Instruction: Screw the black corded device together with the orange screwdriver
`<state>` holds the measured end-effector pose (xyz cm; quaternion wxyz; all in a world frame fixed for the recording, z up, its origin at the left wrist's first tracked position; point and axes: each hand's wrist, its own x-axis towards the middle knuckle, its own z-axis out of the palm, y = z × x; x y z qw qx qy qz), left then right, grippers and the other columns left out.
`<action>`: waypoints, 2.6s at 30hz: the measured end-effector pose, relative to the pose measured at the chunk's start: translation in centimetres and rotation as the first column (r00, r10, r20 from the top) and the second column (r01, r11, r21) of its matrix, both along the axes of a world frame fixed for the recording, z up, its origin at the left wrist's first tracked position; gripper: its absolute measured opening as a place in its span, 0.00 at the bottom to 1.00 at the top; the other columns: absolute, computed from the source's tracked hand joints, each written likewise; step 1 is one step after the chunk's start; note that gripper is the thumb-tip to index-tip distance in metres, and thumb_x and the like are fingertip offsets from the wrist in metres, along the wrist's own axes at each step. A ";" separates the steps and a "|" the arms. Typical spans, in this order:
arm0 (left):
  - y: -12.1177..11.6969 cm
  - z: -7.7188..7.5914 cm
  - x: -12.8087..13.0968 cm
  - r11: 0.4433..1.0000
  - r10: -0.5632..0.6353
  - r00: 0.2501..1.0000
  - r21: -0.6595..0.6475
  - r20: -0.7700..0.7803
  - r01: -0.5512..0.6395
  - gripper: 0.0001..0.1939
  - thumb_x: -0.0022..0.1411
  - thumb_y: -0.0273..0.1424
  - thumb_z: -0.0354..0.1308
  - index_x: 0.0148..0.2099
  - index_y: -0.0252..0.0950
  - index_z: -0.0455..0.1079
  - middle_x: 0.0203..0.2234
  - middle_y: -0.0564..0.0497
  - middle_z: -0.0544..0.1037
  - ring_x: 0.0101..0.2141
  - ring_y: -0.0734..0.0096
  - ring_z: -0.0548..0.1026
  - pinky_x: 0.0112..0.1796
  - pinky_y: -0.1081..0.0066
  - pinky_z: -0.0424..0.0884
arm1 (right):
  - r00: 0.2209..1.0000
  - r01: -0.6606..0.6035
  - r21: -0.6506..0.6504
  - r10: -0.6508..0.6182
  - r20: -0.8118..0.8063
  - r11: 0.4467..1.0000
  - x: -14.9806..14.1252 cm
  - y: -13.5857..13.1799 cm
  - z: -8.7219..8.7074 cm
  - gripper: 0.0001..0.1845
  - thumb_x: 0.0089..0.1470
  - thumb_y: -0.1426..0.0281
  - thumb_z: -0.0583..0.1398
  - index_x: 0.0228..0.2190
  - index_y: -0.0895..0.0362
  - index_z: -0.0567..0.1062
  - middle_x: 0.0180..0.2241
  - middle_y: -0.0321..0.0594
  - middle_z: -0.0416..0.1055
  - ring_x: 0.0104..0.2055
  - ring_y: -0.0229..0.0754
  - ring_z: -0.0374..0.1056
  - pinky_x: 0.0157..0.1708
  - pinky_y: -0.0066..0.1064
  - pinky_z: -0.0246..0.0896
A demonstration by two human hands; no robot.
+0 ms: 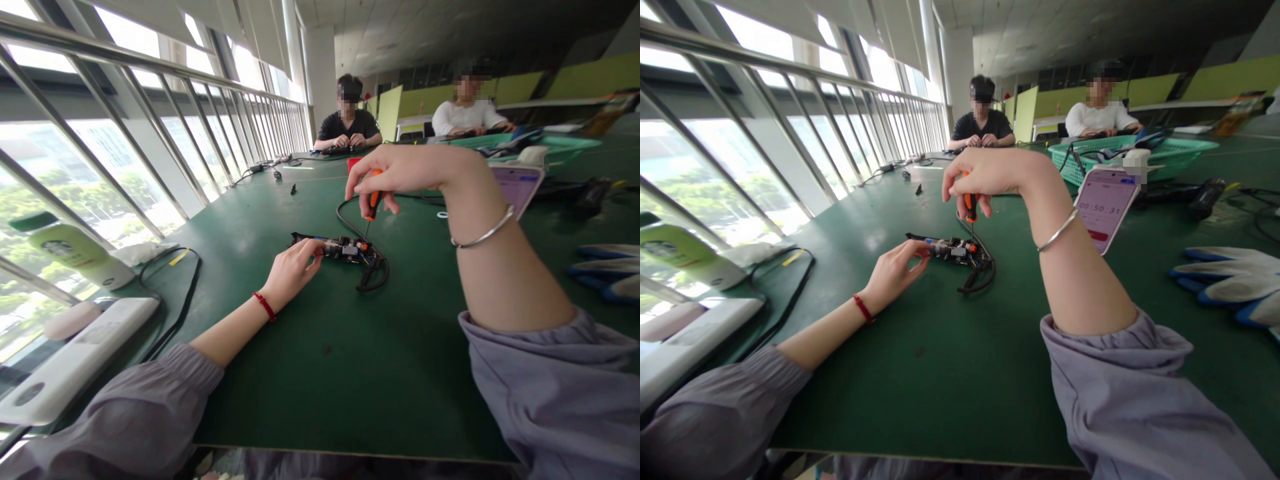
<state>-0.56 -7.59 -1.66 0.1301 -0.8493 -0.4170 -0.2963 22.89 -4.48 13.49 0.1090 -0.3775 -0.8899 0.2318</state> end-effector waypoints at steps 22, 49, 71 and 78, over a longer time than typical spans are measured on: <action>0.3 0.1 0.1 0.997 -0.021 0.996 0.077 -0.090 0.028 0.10 0.62 0.24 0.46 0.44 0.37 0.65 0.35 0.50 0.72 0.37 0.71 0.71 0.35 0.74 0.68 | 0.994 0.002 -0.008 -0.003 -0.105 1.000 -1.5 -1.0 0.1 0.10 0.57 0.69 0.56 0.38 0.60 0.72 0.29 0.40 0.75 0.20 0.30 0.65 0.23 0.25 0.63; 0.3 -0.1 0.1 0.997 -0.022 0.992 0.067 -0.126 0.030 0.10 0.62 0.24 0.47 0.44 0.36 0.65 0.37 0.49 0.72 0.39 0.70 0.71 0.35 0.74 0.68 | 0.974 -0.148 0.021 0.142 0.179 0.989 -2.0 -2.3 0.9 0.14 0.49 0.73 0.59 0.40 0.54 0.76 0.34 0.36 0.75 0.29 0.37 0.71 0.31 0.28 0.64; 0.3 -0.1 0.5 0.997 -0.011 0.991 0.069 -0.133 0.020 0.10 0.62 0.25 0.47 0.44 0.37 0.65 0.36 0.49 0.71 0.38 0.70 0.70 0.35 0.74 0.68 | 0.986 -0.018 -0.015 0.020 0.168 1.000 -3.5 -2.2 -0.1 0.17 0.48 0.73 0.58 0.42 0.54 0.74 0.36 0.39 0.75 0.26 0.39 0.72 0.30 0.31 0.64; 0.4 -0.3 0.5 0.996 -0.024 0.990 0.084 -0.136 0.036 0.10 0.62 0.24 0.47 0.44 0.37 0.65 0.37 0.50 0.72 0.38 0.70 0.71 0.35 0.74 0.68 | 0.990 0.013 -0.004 -0.013 0.141 1.000 -3.4 -1.9 -0.3 0.16 0.49 0.73 0.58 0.42 0.55 0.73 0.35 0.39 0.75 0.25 0.39 0.72 0.32 0.32 0.64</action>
